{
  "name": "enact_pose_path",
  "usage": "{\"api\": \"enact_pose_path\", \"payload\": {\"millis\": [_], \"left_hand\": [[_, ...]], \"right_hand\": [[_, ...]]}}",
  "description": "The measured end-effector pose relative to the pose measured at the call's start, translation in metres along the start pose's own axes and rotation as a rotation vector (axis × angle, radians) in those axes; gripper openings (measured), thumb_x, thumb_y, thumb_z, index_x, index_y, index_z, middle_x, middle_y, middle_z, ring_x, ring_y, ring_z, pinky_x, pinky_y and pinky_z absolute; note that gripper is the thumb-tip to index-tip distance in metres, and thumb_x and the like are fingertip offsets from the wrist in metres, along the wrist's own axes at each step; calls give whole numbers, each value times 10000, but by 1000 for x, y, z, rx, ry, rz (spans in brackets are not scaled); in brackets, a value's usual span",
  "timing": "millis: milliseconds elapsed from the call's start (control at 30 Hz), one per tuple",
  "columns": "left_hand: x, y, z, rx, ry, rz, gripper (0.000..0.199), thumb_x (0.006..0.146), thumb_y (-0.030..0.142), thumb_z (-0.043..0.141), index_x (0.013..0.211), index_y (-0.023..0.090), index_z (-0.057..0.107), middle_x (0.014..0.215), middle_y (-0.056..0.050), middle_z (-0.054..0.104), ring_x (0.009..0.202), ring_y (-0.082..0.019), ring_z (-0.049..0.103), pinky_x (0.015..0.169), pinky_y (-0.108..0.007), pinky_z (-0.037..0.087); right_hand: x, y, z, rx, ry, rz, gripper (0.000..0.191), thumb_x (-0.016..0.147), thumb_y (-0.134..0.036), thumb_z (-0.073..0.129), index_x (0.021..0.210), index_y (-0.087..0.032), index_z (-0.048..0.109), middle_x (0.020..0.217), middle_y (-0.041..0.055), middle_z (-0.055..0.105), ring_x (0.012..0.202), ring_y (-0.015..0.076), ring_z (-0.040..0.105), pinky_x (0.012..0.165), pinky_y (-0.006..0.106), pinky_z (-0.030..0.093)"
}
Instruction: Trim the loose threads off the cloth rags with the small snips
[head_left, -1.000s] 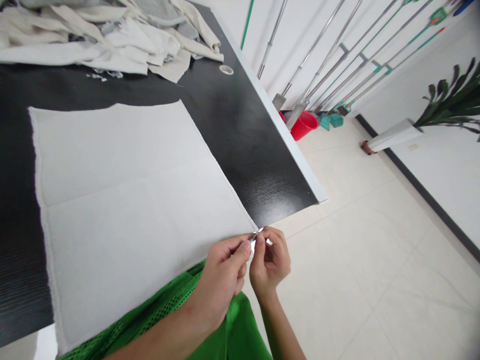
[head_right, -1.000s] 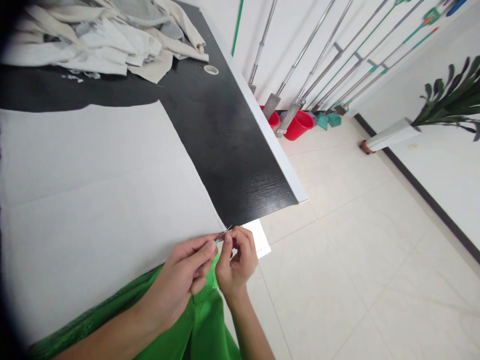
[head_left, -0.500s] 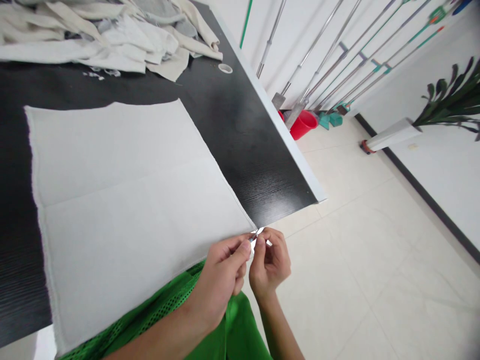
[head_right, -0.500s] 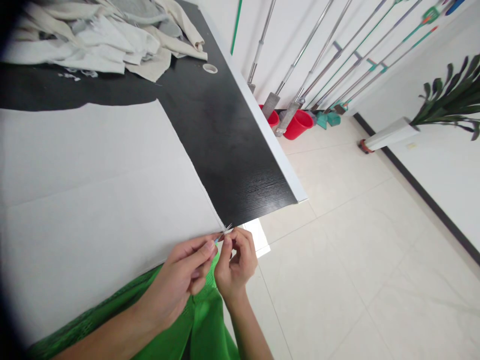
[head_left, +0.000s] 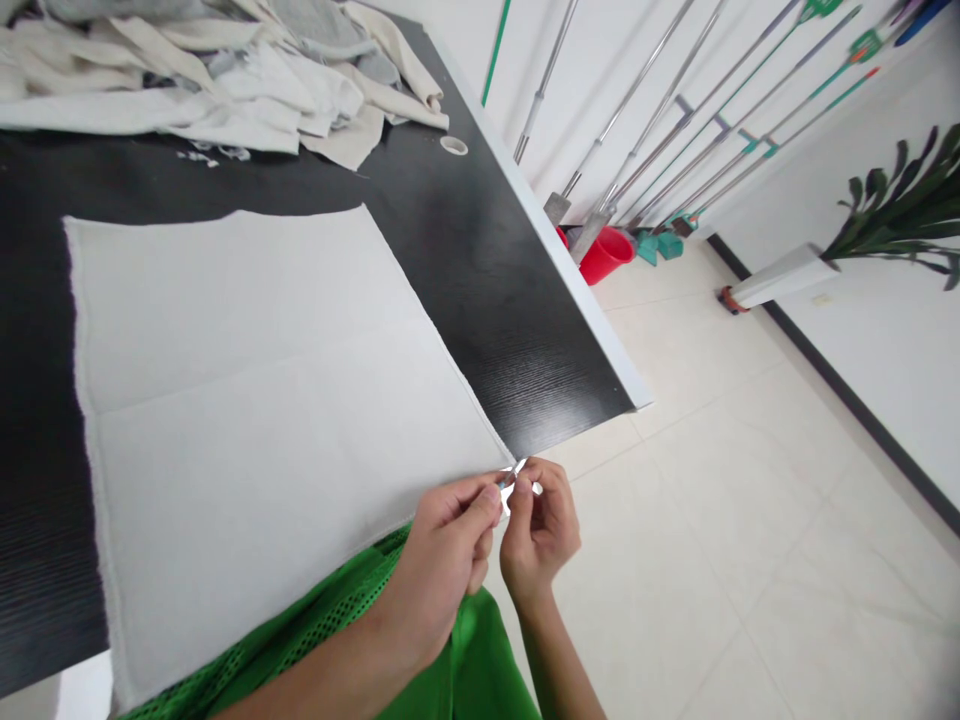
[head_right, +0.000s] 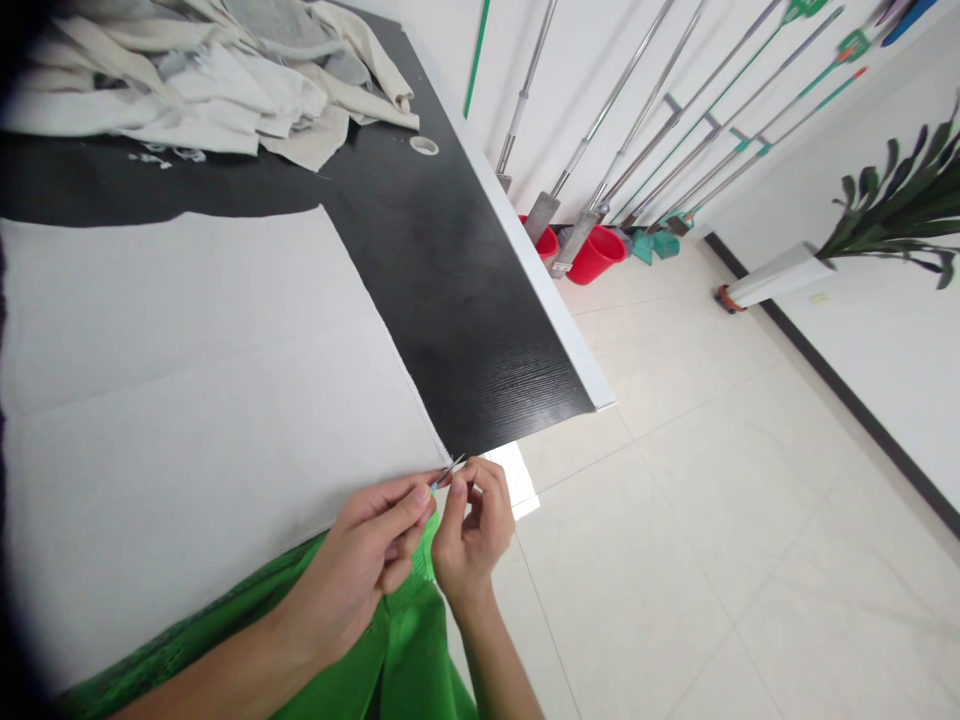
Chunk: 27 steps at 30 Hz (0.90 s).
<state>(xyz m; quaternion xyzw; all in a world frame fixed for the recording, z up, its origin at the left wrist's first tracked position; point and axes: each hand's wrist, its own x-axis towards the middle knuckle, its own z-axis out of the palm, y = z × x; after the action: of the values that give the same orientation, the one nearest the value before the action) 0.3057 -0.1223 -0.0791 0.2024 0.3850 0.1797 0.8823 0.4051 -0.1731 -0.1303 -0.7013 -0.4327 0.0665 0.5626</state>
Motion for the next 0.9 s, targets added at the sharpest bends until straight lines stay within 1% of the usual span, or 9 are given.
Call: {"api": "enact_pose_path", "payload": {"millis": [233,367,533,633,700,833,900], "left_hand": [[0,0,-2,21,7,10,380,829,519,688,751,184,527,578,95,269,484,-57,151,393,-192,113],[1,1,-1,17,14,-1,372,804,522,708,802,175,574,573,102,256,481,-56,138,393,-190,106],[0,1,-1,3,42,1,389,796,518,709,730,180,529,566,102,244,480,-53,130,390,-188,101],[-1,2,-2,15,30,-5,376,799,513,706,761,174,548,564,104,243,479,-51,134,388,-185,104],[-2,3,-2,10,37,-13,384,788,518,716,768,167,560,570,100,265,475,-47,145,386,-183,105],[-7,5,-4,-27,68,-48,427,734,542,762,762,157,579,620,73,362,472,-34,190,384,-177,116],[-12,6,-6,-35,74,-73,440,720,553,775,785,153,605,631,70,369,473,-33,203,382,-172,124]], "right_hand": [[-2,6,-2,33,19,33,95,958,-126,526,950,-194,592,897,41,558,810,142,572,597,228,469],[-2,5,-3,36,4,17,106,951,-112,531,951,-197,595,902,37,564,853,143,572,667,238,488],[-2,6,-3,31,9,22,108,948,-110,529,965,-195,595,905,36,561,844,140,567,654,230,478],[-3,8,-3,37,10,24,103,947,-116,533,966,-197,595,908,37,563,856,144,568,655,232,477],[-3,8,-3,43,14,28,97,948,-123,535,966,-197,595,911,40,562,856,147,569,644,232,471],[-2,7,-5,46,29,56,80,956,-142,536,956,-192,599,907,40,552,797,138,563,576,224,423],[-2,5,-6,42,42,66,75,960,-151,537,955,-191,600,904,39,547,781,134,559,569,228,411]]}}
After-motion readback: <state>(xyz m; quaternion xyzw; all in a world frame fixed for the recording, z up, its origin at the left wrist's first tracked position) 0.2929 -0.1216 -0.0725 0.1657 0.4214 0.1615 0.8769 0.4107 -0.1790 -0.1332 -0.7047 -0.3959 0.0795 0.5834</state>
